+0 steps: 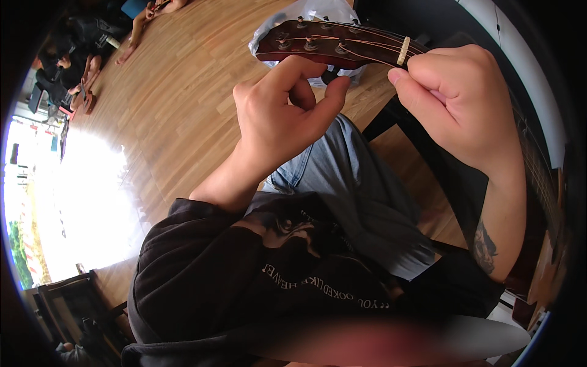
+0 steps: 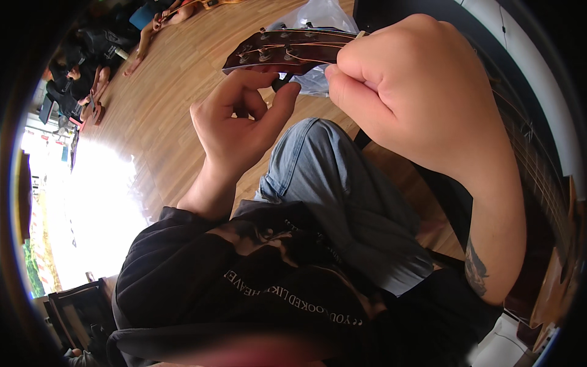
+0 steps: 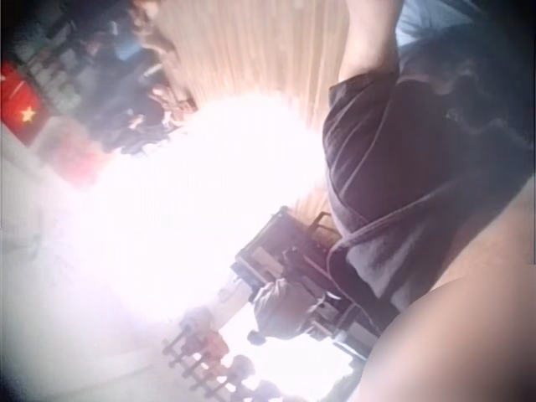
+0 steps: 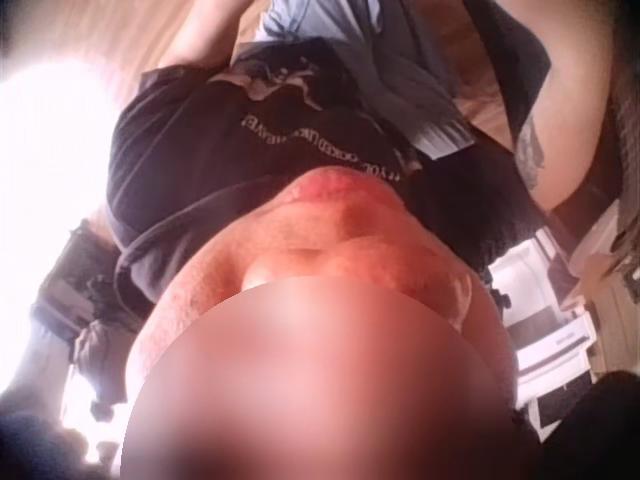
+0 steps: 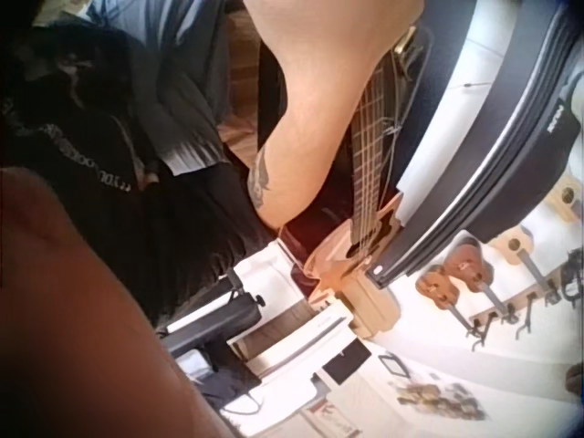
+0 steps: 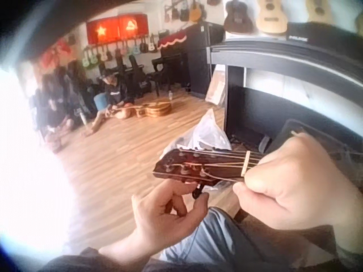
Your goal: The person sits on the floor and tunes the strings of an acoustic guitar by hand. They repeatedly turn the tuning pegs on the headstock and pluck the strings to check the pitch. The person finishes by placing the guitar on a stand and picking up a small black device from the floor.
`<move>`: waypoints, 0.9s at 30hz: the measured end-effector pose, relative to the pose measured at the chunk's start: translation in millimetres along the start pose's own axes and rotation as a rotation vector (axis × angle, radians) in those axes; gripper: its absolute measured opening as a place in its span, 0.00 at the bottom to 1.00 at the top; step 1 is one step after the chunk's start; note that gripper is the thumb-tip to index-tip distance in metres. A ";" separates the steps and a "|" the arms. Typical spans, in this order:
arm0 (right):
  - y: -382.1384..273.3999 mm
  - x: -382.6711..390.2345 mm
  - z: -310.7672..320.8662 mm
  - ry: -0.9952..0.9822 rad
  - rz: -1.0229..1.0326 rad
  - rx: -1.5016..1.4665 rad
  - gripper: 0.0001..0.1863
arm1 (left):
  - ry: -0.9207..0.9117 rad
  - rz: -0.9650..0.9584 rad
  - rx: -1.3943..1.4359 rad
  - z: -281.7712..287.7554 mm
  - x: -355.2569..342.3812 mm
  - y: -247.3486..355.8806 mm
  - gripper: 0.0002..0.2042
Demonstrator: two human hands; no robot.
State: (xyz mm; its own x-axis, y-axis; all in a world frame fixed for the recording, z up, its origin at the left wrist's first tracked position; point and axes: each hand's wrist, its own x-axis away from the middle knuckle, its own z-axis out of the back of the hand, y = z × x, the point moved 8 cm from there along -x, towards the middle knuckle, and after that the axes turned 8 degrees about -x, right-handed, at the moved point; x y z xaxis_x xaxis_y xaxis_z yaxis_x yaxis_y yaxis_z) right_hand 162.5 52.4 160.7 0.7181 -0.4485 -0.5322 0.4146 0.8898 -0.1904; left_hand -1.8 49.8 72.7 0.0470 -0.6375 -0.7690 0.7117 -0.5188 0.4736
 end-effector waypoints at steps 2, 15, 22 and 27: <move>2.3 -0.3 -2.4 -0.020 0.010 0.008 0.22 | 0.038 -0.115 -0.015 -0.7 -0.3 3.3 0.09; 0.2 -2.0 -3.1 -0.032 0.029 -0.022 0.20 | 0.031 0.004 0.001 3.9 4.1 -3.8 0.12; 2.1 -0.9 -4.2 -0.047 0.031 -0.004 0.20 | 0.085 -0.066 0.033 2.6 3.4 3.5 0.10; 2.0 -0.3 -3.5 -0.061 0.006 0.013 0.20 | 0.062 -0.281 0.066 -4.2 1.3 7.1 0.10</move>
State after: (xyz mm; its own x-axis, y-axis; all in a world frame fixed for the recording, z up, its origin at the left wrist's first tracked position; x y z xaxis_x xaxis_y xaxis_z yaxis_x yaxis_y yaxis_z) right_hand 161.2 54.6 157.6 0.7532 -0.4481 -0.4816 0.4173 0.8914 -0.1767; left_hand 6.2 47.6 73.3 -0.1016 -0.4289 -0.8976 0.6557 -0.7074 0.2638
